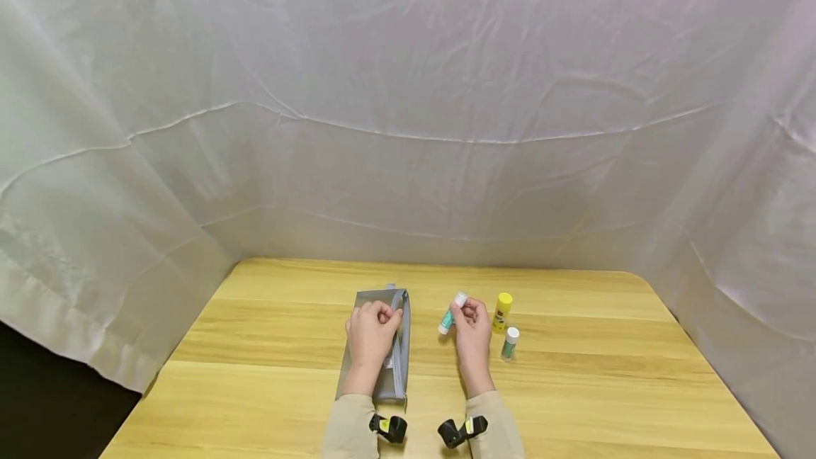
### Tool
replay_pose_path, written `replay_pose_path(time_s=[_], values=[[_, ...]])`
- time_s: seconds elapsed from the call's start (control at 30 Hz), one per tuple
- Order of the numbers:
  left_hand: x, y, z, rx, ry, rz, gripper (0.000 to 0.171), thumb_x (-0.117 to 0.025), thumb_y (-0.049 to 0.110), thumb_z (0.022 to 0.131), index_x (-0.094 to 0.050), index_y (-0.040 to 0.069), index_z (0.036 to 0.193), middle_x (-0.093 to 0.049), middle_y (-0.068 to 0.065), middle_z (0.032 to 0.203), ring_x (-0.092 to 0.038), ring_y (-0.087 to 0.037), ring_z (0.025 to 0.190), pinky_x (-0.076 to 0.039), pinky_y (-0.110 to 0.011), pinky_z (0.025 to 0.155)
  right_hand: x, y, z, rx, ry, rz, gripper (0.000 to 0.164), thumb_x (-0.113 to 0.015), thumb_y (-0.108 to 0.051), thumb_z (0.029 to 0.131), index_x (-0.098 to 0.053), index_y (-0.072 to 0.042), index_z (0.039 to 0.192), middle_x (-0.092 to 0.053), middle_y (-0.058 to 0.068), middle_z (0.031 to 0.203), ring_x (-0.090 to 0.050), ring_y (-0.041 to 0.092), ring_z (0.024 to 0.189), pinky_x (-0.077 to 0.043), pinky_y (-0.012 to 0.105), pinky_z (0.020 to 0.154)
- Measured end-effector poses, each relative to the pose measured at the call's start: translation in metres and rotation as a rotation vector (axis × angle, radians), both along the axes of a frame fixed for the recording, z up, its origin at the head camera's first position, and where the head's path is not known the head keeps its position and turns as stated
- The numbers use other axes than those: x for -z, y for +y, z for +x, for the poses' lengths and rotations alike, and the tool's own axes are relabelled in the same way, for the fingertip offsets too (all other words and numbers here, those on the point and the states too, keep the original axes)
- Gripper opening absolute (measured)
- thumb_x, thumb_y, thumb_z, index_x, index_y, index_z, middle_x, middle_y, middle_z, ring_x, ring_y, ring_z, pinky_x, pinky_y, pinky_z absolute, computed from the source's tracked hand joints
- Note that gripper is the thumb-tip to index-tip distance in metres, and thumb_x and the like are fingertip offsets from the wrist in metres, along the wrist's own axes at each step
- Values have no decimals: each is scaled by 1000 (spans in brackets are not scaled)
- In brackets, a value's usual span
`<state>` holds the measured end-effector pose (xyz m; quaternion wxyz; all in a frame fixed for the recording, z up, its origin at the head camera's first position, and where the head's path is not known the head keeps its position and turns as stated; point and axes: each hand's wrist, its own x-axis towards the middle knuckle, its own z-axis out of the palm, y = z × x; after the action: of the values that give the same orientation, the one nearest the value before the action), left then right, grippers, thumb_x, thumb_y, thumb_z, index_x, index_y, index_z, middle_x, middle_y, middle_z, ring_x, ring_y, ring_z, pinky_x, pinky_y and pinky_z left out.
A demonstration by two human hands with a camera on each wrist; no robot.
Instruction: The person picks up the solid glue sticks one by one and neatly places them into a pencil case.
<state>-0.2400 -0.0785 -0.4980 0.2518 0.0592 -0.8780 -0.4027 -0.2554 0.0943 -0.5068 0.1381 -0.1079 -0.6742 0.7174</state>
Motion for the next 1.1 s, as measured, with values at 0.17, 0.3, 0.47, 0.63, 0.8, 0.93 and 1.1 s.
replay_pose_path(time_s=[0.17, 0.3, 0.47, 0.63, 0.8, 0.93, 1.1], values=[[1, 0, 0, -1, 7, -3, 26, -77, 29, 79, -58, 20, 64, -48, 7, 63, -44, -15, 69, -31, -35, 77, -1, 0, 0, -19, -7, -15, 25, -63, -12, 94, -53, 3, 111, -56, 5, 93, -54, 9, 78, -54, 29, 71], [0, 0, 0, -2, 6, 0, 26, -77, 28, 79, -58, 20, 64, -48, 6, 63, -44, -15, 69, -32, -35, 77, 7, -1, -3, -22, -2, -31, 28, -64, -16, 93, -53, 1, 112, -57, 2, 93, -55, 7, 77, -53, 26, 69], [-1, 0, 1, 0, 3, 5, 26, -77, 28, 79, -58, 20, 65, -48, 7, 64, -44, -15, 69, -32, -36, 78, 12, -4, -5, -19, 21, -9, 29, -65, -16, 92, -54, 2, 112, -58, 3, 90, -57, 7, 74, -53, 25, 67], [-2, 1, 1, 2, -1, 5, 26, -77, 29, 80, -58, 20, 64, -48, 7, 63, -44, -15, 69, -32, -36, 78, 13, -6, -5, -55, 8, -7, 29, -65, -16, 92, -54, 3, 111, -57, 2, 88, -56, 6, 74, -52, 25, 66], [-2, 1, 1, -1, -1, 2, 27, -77, 29, 80, -58, 20, 64, -48, 7, 63, -45, -16, 71, -32, -37, 78, 14, -7, -6, -82, -8, 6, 30, -66, -17, 92, -55, 3, 111, -58, 2, 89, -56, 6, 75, -51, 22, 65], [-2, 2, 1, 1, 0, 9, 26, -77, 29, 80, -58, 20, 64, -48, 6, 63, -46, -16, 72, -32, -37, 78, 15, -8, -7, -99, -24, 13, 29, -65, -16, 92, -56, 3, 112, -57, 2, 90, -56, 8, 76, -52, 22, 65], [-2, 3, 0, 3, -5, 17, 26, -77, 29, 80, -58, 20, 64, -48, 6, 64, -45, -16, 72, -31, -36, 78, 14, -10, -6, -130, -42, 17, 31, -66, -18, 92, -57, 3, 113, -58, 2, 90, -56, 9, 76, -54, 27, 67]])
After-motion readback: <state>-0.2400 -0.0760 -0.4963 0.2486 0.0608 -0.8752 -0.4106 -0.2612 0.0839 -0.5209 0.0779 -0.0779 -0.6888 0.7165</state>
